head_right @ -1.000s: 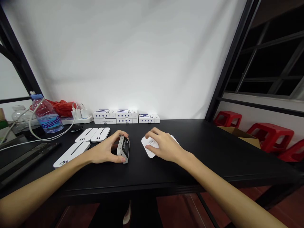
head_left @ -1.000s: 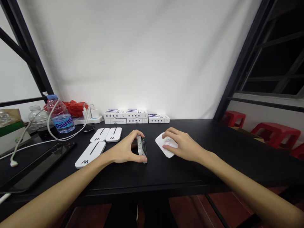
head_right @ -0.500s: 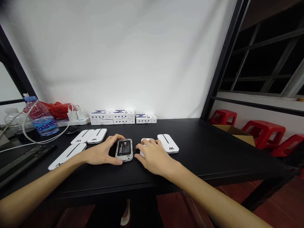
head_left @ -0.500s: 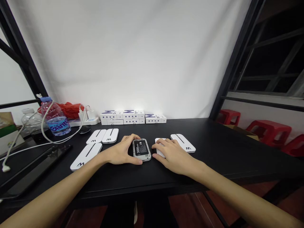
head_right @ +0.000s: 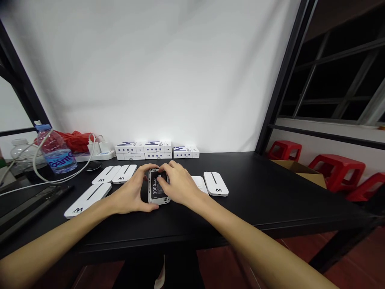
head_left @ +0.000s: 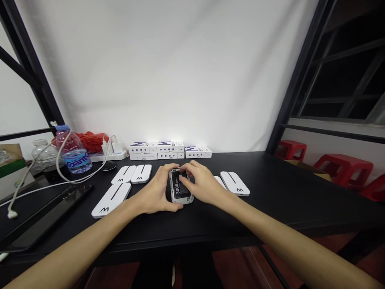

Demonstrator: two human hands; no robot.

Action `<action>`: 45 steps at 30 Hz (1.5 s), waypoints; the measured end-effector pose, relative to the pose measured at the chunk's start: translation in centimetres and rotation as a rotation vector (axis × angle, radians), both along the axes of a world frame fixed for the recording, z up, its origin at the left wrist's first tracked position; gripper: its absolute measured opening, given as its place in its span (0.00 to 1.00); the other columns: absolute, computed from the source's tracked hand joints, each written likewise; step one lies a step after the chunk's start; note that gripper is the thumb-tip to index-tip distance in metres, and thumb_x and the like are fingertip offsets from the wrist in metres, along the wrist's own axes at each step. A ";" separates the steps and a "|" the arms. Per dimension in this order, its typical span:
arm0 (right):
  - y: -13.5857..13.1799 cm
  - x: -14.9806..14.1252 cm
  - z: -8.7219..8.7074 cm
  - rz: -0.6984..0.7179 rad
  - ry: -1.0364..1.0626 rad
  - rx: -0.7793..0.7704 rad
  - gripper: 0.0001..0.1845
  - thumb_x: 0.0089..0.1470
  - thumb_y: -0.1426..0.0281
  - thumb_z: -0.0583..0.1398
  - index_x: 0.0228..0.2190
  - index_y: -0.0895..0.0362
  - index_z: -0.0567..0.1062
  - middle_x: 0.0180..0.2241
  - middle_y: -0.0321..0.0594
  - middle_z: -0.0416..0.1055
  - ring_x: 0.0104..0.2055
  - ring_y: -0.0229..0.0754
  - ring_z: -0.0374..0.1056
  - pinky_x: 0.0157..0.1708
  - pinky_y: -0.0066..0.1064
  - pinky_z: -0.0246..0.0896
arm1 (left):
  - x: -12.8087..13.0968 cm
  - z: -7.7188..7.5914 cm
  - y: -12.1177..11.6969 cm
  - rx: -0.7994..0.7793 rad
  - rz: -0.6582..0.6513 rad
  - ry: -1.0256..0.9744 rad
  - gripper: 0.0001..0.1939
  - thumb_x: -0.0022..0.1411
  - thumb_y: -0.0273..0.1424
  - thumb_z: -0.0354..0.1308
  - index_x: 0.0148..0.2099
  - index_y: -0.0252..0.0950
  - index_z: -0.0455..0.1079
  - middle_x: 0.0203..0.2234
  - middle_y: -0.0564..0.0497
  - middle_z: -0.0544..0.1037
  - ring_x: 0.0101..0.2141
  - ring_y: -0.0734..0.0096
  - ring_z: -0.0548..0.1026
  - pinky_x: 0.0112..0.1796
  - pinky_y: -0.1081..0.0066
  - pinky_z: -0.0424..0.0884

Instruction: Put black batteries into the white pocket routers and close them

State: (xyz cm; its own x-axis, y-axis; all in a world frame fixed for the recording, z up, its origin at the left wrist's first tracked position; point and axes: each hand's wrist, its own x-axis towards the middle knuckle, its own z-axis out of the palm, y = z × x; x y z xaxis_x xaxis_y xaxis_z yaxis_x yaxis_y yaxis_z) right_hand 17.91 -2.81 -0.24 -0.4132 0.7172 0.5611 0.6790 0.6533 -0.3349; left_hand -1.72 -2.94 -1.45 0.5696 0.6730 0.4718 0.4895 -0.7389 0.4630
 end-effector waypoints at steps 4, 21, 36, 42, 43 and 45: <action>0.2 -1.4 0.4 -0.074 -0.040 0.018 0.07 0.55 0.66 0.57 0.35 0.56 0.68 0.34 0.40 0.67 0.34 0.41 0.64 0.32 0.34 0.58 | 0.2 0.1 -0.2 0.113 -0.024 0.005 0.48 0.43 0.35 0.68 0.61 0.46 0.43 0.55 0.45 0.58 0.54 0.51 0.60 0.52 0.53 0.61; 1.8 -2.2 0.4 0.195 0.907 -0.394 0.07 0.49 0.65 0.56 0.28 0.54 0.61 0.25 0.33 0.58 0.25 0.36 0.55 0.24 0.28 0.50 | -0.8 -0.3 1.0 -0.141 0.166 0.046 0.51 0.43 0.43 0.67 0.64 0.40 0.44 0.54 0.39 0.62 0.56 0.48 0.60 0.54 0.49 0.59; 3.1 0.2 0.2 0.404 1.066 -0.970 0.10 0.46 0.64 0.60 0.24 0.57 0.66 0.22 0.32 0.55 0.21 0.31 0.47 0.17 0.24 0.38 | -2.3 0.5 1.3 -0.257 0.066 0.208 0.49 0.43 0.46 0.65 0.64 0.46 0.48 0.54 0.40 0.64 0.53 0.45 0.65 0.50 0.48 0.62; 3.8 0.6 0.6 0.005 0.431 -0.625 0.15 0.47 0.58 0.63 0.25 0.57 0.74 0.24 0.35 0.66 0.25 0.34 0.55 0.25 0.29 0.48 | -2.3 0.9 1.2 -0.289 0.096 0.263 0.48 0.45 0.48 0.64 0.64 0.46 0.47 0.54 0.40 0.64 0.54 0.45 0.64 0.52 0.46 0.59; 3.9 0.5 0.9 0.021 0.386 -0.635 0.14 0.49 0.59 0.61 0.28 0.57 0.75 0.27 0.36 0.68 0.26 0.35 0.57 0.25 0.29 0.50 | -2.3 0.9 1.2 -0.286 0.093 0.264 0.49 0.45 0.48 0.64 0.64 0.46 0.46 0.54 0.40 0.64 0.54 0.45 0.64 0.52 0.46 0.59; 4.2 0.3 1.3 0.067 0.343 -0.658 0.12 0.52 0.62 0.60 0.34 0.57 0.77 0.32 0.39 0.71 0.28 0.36 0.60 0.26 0.28 0.52 | -2.3 0.8 1.3 -0.287 0.078 0.234 0.49 0.44 0.47 0.65 0.64 0.46 0.46 0.55 0.40 0.63 0.55 0.45 0.64 0.53 0.46 0.59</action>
State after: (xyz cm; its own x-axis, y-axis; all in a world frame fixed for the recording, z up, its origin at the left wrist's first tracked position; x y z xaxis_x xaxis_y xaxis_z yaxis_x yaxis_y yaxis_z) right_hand 18.17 1.37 1.11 -0.3467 0.9290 0.1296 0.4319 0.2807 -0.8571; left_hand -4.02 -1.65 -0.69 0.5811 0.8047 0.1213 0.6563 -0.5515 0.5149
